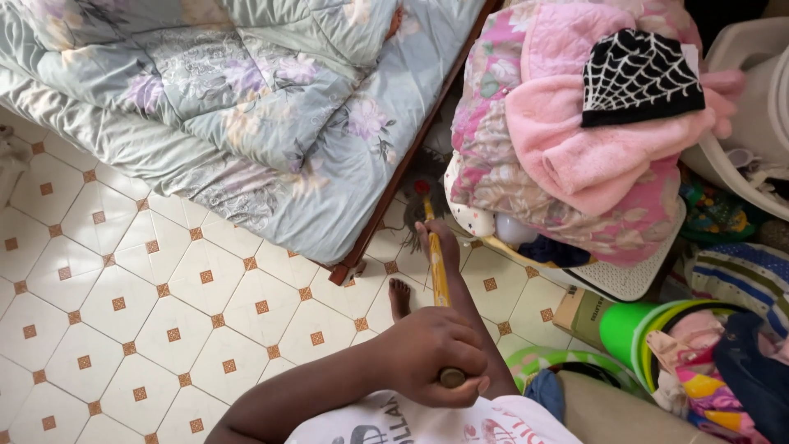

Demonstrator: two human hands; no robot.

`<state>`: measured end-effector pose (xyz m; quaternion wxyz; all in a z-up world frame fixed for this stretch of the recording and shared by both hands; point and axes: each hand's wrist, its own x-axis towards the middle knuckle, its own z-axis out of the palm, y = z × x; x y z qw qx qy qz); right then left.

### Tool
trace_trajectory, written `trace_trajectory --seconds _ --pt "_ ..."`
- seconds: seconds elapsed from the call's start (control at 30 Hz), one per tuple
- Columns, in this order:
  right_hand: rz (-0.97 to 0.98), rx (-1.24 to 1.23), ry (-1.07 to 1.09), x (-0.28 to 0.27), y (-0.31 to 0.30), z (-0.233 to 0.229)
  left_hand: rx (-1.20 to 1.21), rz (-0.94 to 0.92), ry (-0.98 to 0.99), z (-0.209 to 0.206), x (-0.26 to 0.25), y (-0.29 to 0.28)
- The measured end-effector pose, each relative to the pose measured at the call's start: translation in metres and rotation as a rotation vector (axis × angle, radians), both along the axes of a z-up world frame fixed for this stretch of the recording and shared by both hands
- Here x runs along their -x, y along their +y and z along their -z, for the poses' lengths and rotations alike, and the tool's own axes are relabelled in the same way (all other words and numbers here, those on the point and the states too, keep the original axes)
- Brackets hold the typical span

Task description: Mopping a tiled floor in a bedroom using a string mop, navigating around furniture.

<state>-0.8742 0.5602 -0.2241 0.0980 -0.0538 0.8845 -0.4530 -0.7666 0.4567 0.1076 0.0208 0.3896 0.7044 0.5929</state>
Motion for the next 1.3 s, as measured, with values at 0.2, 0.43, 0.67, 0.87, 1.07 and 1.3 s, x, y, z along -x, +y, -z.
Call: trace_trajectory --seconds 0.2,0.43,0.67,0.87,1.07,1.3 --pt "0.149 0.095 0.177 0.091 0.009 0.087 0.024 0.01 0.009 0.086 0.041 0.008" --pt "0.446 0.845 -0.638 0.12 -0.003 0.11 0.111 -0.183 -0.001 0.174 0.002 -0.002" --pt "-0.111 0.073 -0.081 0.041 0.007 0.116 0.091 -0.341 0.01 0.122 -0.055 -0.001" --pt "-0.214 0.081 0.028 -0.037 -0.001 0.09 0.151 -0.438 -0.071 0.067 -0.117 -0.007" --pt "-0.267 0.08 0.03 -0.139 -0.037 0.06 0.177 -0.543 -0.086 0.035 -0.203 -0.04" --pt "-0.317 0.198 0.098 -0.26 -0.076 0.054 -0.08 -0.758 -0.001 0.023 -0.3 -0.087"
